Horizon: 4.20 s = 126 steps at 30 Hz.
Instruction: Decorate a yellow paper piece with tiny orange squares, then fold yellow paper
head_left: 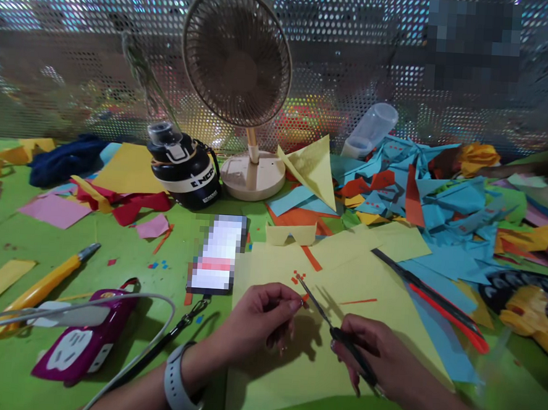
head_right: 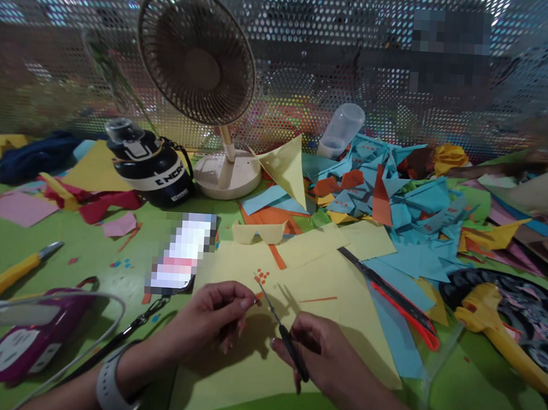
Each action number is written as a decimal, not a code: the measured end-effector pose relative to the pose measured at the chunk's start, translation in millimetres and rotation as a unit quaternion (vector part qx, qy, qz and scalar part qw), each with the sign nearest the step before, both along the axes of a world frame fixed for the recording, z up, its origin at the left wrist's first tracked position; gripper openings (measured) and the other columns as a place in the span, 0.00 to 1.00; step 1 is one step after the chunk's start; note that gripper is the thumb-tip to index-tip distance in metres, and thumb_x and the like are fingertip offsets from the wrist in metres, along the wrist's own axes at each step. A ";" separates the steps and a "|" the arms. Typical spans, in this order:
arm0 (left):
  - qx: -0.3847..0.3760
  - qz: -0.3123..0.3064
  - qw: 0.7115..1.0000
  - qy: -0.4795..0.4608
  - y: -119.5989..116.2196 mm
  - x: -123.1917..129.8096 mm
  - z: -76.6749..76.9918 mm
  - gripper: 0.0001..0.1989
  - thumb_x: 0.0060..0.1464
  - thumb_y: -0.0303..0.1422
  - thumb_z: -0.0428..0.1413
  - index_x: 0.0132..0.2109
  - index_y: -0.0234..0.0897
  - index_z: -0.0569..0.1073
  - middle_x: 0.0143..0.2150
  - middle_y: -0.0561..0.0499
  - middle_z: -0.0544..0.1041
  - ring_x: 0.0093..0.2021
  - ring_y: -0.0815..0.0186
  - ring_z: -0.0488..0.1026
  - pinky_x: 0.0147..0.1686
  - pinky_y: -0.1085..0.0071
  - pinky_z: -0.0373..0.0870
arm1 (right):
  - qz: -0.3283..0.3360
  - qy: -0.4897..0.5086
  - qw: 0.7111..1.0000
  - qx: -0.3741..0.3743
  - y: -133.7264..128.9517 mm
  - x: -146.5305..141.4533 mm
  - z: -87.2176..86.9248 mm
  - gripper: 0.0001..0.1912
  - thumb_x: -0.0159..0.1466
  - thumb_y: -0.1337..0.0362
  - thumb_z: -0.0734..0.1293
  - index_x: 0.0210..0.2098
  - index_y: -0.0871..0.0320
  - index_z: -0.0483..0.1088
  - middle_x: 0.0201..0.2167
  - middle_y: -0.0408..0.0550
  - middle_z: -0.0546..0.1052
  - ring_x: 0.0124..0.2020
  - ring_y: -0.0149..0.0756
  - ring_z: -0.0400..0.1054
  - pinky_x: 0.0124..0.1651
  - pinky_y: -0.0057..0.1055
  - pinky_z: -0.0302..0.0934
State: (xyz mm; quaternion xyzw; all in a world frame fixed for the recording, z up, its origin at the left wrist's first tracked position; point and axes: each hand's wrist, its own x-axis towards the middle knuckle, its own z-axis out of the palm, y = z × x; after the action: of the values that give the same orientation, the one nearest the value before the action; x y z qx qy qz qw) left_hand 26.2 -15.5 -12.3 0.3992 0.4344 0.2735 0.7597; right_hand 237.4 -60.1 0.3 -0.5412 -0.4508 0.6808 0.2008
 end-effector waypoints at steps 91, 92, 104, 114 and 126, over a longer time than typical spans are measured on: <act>0.004 0.007 1.000 0.007 -1.2 0.4 -1.0 0.16 0.49 0.44 0.60 0.32 0.35 0.70 0.18 0.57 0.71 0.14 0.77 0.64 0.14 0.81 0.55 | 0.015 -0.013 1.000 0.002 0.0 -1.9 6.0 0.18 0.57 0.53 0.69 0.24 0.58 0.60 0.19 0.37 0.62 0.21 0.24 0.57 0.22 0.20 0.55; 0.005 0.006 1.000 0.006 -1.2 0.3 -1.3 0.16 0.49 0.44 0.60 0.32 0.35 0.70 0.18 0.57 0.71 0.14 0.77 0.64 0.13 0.81 0.55 | 0.016 -0.015 1.000 0.004 0.2 -1.9 6.5 0.17 0.57 0.54 0.69 0.24 0.58 0.60 0.20 0.37 0.62 0.21 0.24 0.57 0.22 0.20 0.54; -0.001 0.015 1.000 0.014 0.3 1.3 0.4 0.16 0.48 0.45 0.61 0.33 0.35 0.70 0.18 0.57 0.71 0.14 0.77 0.64 0.13 0.81 0.56 | 0.010 -0.005 1.000 -0.001 0.7 -3.6 7.4 0.18 0.56 0.53 0.69 0.24 0.57 0.60 0.18 0.36 0.61 0.20 0.24 0.54 0.21 0.20 0.53; 0.003 0.020 1.000 0.011 0.4 1.3 1.0 0.16 0.47 0.44 0.61 0.32 0.35 0.71 0.18 0.57 0.71 0.14 0.76 0.64 0.14 0.81 0.57 | -0.008 0.020 1.000 0.001 0.0 -1.0 -3.0 0.16 0.57 0.55 0.69 0.25 0.57 0.61 0.18 0.36 0.62 0.19 0.23 0.56 0.22 0.20 0.56; 0.026 0.026 0.999 0.014 -0.7 -0.7 3.3 0.13 0.51 0.42 0.59 0.33 0.34 0.71 0.19 0.57 0.71 0.15 0.76 0.64 0.16 0.79 0.57 | 0.041 -0.033 0.999 -0.002 -0.7 -0.9 8.7 0.17 0.58 0.53 0.68 0.26 0.57 0.60 0.20 0.37 0.64 0.21 0.24 0.59 0.20 0.20 0.49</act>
State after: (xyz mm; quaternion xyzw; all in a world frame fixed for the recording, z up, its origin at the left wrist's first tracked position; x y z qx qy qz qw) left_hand 25.5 -16.2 -8.9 0.4112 0.4476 0.2989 0.7357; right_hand 236.5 -60.8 9.0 -0.5444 -0.4780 0.6713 0.1567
